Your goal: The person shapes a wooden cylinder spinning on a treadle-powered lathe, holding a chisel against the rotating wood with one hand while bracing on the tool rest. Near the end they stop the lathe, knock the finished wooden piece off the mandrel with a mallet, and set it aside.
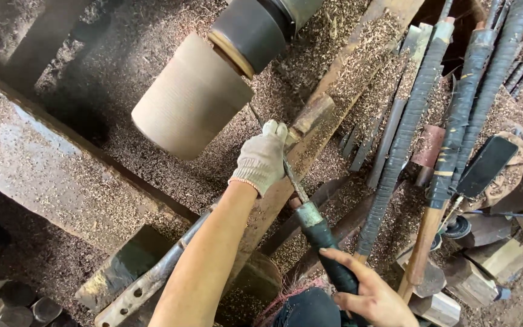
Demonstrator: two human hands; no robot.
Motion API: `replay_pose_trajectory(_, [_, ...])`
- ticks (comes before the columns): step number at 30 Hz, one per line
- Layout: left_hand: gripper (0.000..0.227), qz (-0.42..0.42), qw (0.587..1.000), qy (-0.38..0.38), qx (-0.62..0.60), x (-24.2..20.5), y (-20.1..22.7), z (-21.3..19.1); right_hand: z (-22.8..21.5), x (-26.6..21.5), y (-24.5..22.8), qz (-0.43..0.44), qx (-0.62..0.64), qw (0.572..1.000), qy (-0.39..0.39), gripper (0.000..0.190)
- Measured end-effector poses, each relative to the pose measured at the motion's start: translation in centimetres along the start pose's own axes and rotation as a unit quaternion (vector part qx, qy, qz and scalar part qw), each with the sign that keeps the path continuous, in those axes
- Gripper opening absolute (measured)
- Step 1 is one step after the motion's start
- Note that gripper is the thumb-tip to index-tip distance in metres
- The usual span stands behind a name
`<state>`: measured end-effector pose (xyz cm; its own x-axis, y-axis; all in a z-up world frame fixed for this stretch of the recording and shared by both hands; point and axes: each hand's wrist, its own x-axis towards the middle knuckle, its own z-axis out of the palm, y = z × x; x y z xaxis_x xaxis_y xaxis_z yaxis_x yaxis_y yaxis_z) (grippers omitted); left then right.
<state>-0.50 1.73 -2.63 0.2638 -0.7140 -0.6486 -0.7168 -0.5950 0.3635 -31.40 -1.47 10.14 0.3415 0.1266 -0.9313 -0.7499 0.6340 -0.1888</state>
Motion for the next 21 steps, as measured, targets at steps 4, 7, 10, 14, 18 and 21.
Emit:
replay_pose_trajectory(4, [0.062, -0.002, 1.0, -0.022, -0.02, -0.4, 0.4, -0.9, 0.2, 0.6, 1.7, 0.007, 0.034, 0.999, 0.006, 0.087])
replay_pose_trajectory(7, [0.065, 0.0, 0.999, -0.012, -0.03, -0.7, 0.6, -1.4, -0.5, 0.7, 1.6, -0.01, -0.034, 0.999, -0.002, 0.088])
replay_pose_trajectory(10, [0.071, -0.018, 0.999, -0.02, -0.032, -0.1, 0.4, -0.4, -1.4, 0.0, -0.1, -0.038, -0.054, 0.998, -0.022, 0.085])
replay_pose_trajectory(14, [0.057, -0.029, 0.999, 0.023, -0.031, -0.6, 0.3, 0.2, -2.8, -0.7, -2.7, 0.01, -0.126, 0.992, -0.028, 0.085])
replay_pose_trajectory(18, [0.059, -0.062, 0.997, -0.001, -0.045, -0.7, 1.0, -1.3, -4.3, -0.9, -5.6, -0.023, -0.321, 0.946, -0.026, 0.087])
replay_pose_trajectory(21, [0.05, -0.107, 0.99, -0.073, -0.059, -1.5, 2.3, -3.9, -7.2, -0.1, -5.4, -0.036, -0.289, 0.951, -0.103, 0.086])
